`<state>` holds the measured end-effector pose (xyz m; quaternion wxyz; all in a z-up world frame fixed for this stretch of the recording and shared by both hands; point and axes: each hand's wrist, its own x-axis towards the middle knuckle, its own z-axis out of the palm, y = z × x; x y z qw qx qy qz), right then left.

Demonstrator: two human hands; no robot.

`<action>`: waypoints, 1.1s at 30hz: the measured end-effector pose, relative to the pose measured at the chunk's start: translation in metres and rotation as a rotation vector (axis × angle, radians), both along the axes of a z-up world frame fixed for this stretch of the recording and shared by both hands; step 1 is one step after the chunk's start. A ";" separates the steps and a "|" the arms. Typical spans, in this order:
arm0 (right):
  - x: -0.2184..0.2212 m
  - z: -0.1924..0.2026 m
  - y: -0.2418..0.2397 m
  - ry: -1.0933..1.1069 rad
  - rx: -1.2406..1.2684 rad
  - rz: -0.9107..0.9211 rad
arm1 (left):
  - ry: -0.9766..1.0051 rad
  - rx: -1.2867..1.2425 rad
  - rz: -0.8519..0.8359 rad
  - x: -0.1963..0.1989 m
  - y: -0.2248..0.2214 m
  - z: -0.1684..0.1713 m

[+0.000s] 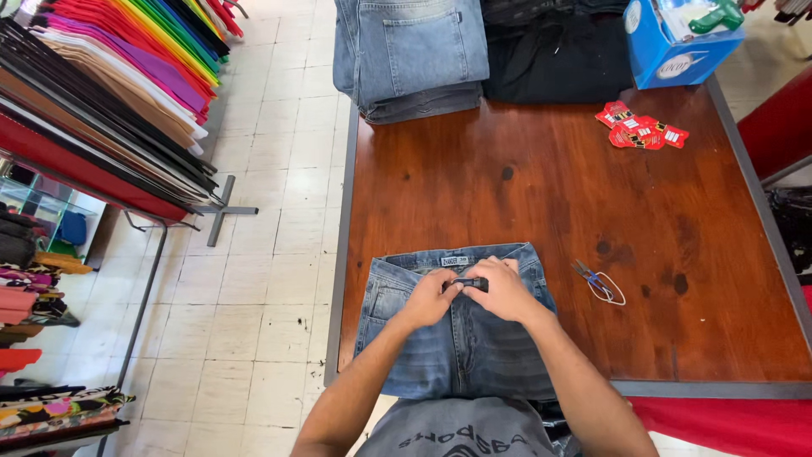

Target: The person uses small shears to remove loose threads from a pair of denim jeans on a wooden table, then removes a security tag and folds the jeans.

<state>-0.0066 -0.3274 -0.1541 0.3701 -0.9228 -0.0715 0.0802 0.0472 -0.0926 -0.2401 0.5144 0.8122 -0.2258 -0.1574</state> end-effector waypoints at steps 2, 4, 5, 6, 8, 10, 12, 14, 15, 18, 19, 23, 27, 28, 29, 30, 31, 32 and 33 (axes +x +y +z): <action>-0.001 -0.002 0.002 -0.008 -0.019 0.016 | -0.022 0.005 -0.047 -0.002 0.009 0.033; 0.007 0.005 0.003 -0.025 -0.046 0.028 | -0.054 0.004 -0.096 0.008 0.015 0.062; 0.005 0.010 0.005 -0.031 -0.001 0.006 | -0.063 -0.036 -0.129 0.006 0.018 0.072; 0.004 0.015 0.006 -0.036 0.044 -0.016 | -0.073 -0.075 -0.161 0.005 0.021 0.082; 0.000 0.027 0.010 -0.032 0.025 0.012 | -0.054 -0.129 -0.163 0.003 0.025 0.087; 0.003 0.041 0.014 -0.041 0.012 0.030 | -0.049 -0.177 -0.177 0.016 0.030 0.087; -0.001 0.055 0.018 0.011 0.030 0.071 | 0.059 -0.255 -0.165 0.026 0.034 0.079; -0.005 0.075 0.024 0.044 0.031 0.086 | 0.117 -0.190 -0.224 0.028 0.037 0.079; -0.006 0.085 0.028 0.070 0.036 0.111 | 0.166 -0.122 -0.274 0.029 0.039 0.080; -0.009 0.077 0.029 0.014 -0.012 0.139 | 0.223 -0.017 -0.421 0.032 0.033 0.035; -0.010 0.077 0.028 0.019 -0.012 0.139 | 0.228 -0.018 -0.420 0.031 0.033 0.035; -0.014 0.087 0.029 -0.110 0.059 0.148 | 0.339 -0.045 -0.339 0.035 0.033 0.031; -0.021 0.072 0.027 -0.209 0.083 0.182 | 0.394 0.000 -0.304 0.036 0.046 0.069; -0.023 0.074 0.030 -0.205 0.085 0.199 | 0.398 -0.004 -0.288 0.033 0.046 0.067; -0.023 0.076 0.032 -0.218 0.092 0.210 | 0.442 -0.046 -0.305 0.033 0.046 0.066; -0.024 0.078 0.033 -0.232 0.099 0.221 | 0.486 -0.088 -0.323 0.032 0.047 0.065; -0.027 0.078 0.035 -0.233 0.099 0.249 | 0.481 -0.098 -0.297 0.026 0.045 0.085; -0.031 0.077 0.038 -0.232 0.091 0.219 | 0.496 -0.143 -0.294 0.020 0.044 0.105; -0.033 0.076 0.042 -0.227 0.089 0.208 | 0.510 -0.192 -0.271 0.012 0.048 0.124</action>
